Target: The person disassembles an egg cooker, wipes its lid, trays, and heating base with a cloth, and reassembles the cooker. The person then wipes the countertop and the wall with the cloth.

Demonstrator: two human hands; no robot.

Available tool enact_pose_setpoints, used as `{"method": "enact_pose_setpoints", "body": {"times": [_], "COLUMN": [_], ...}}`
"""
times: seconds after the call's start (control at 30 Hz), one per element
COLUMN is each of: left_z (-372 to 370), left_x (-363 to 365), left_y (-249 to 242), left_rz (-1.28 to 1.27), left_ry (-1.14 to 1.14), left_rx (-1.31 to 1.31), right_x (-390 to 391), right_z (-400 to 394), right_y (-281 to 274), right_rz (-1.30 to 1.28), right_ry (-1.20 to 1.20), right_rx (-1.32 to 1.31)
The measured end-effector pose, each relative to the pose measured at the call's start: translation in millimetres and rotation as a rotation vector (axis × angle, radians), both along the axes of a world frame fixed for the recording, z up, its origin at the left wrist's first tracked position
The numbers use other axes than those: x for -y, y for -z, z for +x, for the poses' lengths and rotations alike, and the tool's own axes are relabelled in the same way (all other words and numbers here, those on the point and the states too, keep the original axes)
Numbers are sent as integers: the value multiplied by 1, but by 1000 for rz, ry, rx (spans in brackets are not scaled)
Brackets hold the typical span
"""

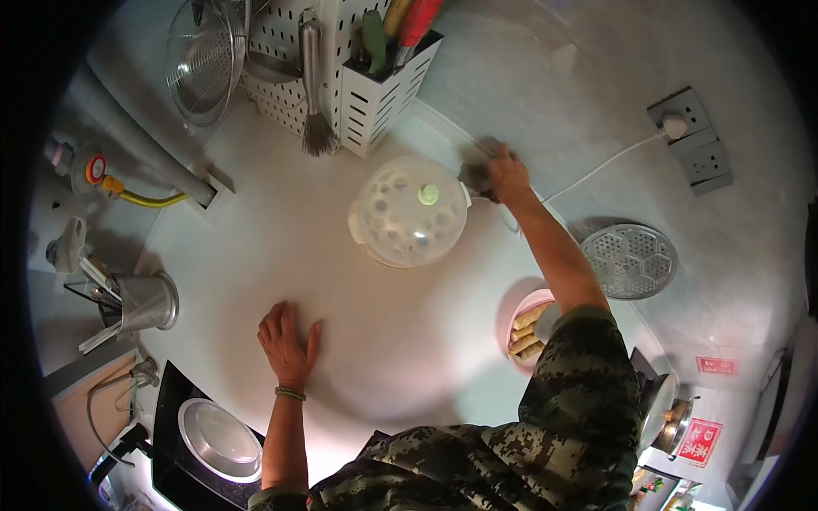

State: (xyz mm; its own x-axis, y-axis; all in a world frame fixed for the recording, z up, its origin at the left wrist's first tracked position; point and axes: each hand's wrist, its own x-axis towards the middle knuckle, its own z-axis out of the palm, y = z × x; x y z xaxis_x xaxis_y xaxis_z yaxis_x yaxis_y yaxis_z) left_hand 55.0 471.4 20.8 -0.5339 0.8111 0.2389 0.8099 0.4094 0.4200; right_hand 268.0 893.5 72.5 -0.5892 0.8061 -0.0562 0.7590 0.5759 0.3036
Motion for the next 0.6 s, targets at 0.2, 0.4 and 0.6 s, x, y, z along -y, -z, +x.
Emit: {"method": "enact_pose_setpoints", "body": {"times": [0.2,0.4,0.6], "left_z": [-1,-1,-2], "left_x": [-5,0,2], "left_y": [3,3,5], "left_rz": [-38,-80,-44], "left_ry": [3,-4,22], "left_rx": [-38,-49,-36], "right_x": [-39,-39,-19], "right_z": [-92,-96,-24], "right_y": [32,62,44], "right_rz": [13,203,129], "right_ry": [-459,-498,-391], "right_rx": [-436,-119,-6]}}
